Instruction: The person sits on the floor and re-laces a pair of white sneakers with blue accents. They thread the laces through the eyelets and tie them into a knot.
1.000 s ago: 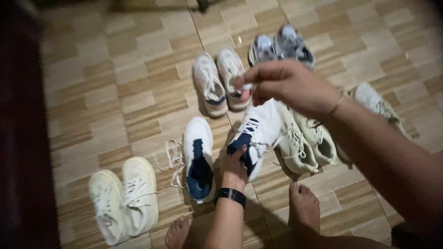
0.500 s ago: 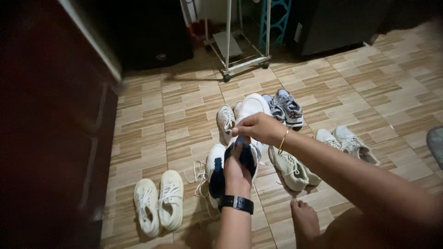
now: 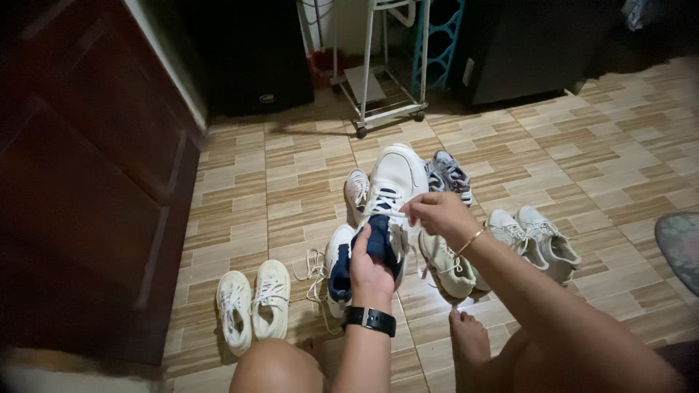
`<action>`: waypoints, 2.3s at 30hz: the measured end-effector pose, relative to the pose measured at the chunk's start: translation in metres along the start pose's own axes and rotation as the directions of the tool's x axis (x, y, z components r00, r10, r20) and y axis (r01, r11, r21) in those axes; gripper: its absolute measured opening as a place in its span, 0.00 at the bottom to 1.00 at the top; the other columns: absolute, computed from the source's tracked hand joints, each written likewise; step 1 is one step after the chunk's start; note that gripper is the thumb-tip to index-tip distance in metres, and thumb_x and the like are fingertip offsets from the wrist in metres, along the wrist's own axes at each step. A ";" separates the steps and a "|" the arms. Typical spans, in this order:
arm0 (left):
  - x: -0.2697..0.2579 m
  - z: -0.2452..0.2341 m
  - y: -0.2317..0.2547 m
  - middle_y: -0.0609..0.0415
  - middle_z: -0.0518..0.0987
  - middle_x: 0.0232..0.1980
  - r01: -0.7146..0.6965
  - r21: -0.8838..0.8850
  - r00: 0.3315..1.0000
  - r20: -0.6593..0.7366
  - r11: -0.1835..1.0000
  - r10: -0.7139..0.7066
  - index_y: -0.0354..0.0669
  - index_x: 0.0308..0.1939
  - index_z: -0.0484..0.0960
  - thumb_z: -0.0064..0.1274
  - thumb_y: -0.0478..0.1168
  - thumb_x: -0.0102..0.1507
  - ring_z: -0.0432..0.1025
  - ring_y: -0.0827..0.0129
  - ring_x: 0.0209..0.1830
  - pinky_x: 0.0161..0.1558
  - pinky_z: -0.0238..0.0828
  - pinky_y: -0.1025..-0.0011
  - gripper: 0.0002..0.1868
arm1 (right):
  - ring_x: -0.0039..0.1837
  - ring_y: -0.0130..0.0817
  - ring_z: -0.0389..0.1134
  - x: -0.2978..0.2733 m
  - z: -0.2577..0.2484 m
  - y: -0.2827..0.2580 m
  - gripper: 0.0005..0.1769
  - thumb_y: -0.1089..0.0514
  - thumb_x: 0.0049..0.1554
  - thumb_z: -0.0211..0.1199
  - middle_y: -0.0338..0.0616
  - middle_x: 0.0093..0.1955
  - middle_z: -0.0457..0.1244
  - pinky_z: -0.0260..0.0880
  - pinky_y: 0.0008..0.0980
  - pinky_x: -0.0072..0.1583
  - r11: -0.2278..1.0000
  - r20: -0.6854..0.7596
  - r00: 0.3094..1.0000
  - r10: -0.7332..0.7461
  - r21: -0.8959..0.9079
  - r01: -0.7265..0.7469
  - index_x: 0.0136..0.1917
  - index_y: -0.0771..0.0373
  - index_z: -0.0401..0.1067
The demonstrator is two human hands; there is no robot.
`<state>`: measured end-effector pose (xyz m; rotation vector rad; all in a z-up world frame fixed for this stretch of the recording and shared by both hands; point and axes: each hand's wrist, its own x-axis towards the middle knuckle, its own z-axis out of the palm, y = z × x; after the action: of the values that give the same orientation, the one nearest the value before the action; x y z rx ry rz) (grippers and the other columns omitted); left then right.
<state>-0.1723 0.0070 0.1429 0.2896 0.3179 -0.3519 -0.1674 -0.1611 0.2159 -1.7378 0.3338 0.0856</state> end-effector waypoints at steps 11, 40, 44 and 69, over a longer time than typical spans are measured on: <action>0.011 -0.010 -0.006 0.47 0.83 0.50 -0.063 0.044 0.998 -0.013 0.997 0.064 0.32 0.54 0.80 0.60 0.37 0.62 0.79 0.61 0.45 0.50 0.77 0.66 0.18 | 0.40 0.37 0.74 -0.039 0.027 -0.023 0.10 0.54 0.50 0.71 0.47 0.39 0.72 0.73 0.36 0.45 0.703 0.090 0.924 -0.371 -0.623 0.343 0.47 0.55 0.82; -0.025 0.022 -0.007 0.49 0.84 0.53 -0.099 0.176 0.991 -0.071 0.980 0.112 0.32 0.55 0.81 0.58 0.39 0.62 0.78 0.63 0.50 0.55 0.75 0.67 0.20 | 0.40 0.53 0.67 -0.042 0.028 -0.001 0.08 0.60 0.49 0.68 0.51 0.38 0.65 0.69 0.46 0.43 0.407 0.076 0.698 -0.712 -0.766 0.497 0.38 0.64 0.71; -0.019 0.017 -0.010 0.48 0.83 0.51 -0.062 0.074 0.998 -0.013 0.995 0.063 0.34 0.53 0.81 0.57 0.40 0.63 0.78 0.62 0.49 0.53 0.74 0.66 0.17 | 0.40 0.51 0.68 -0.038 0.024 0.000 0.08 0.60 0.49 0.68 0.51 0.37 0.65 0.69 0.43 0.44 0.563 0.085 0.766 -0.637 -0.628 0.537 0.41 0.65 0.71; -0.013 -0.044 -0.057 0.53 0.82 0.56 0.046 0.659 0.988 0.079 0.751 -0.130 0.34 0.58 0.80 0.54 0.47 0.65 0.75 0.71 0.56 0.61 0.65 0.72 0.23 | 0.45 0.52 0.70 0.041 0.060 -0.138 0.11 0.62 0.64 0.54 0.59 0.45 0.68 0.71 0.45 0.46 0.403 0.162 0.649 -0.744 -0.665 0.628 0.60 0.67 0.66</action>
<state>-0.2165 -0.0264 0.0942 0.9526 0.0734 -0.5709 -0.0836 -0.0878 0.3253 -2.5045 -0.4162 -0.6440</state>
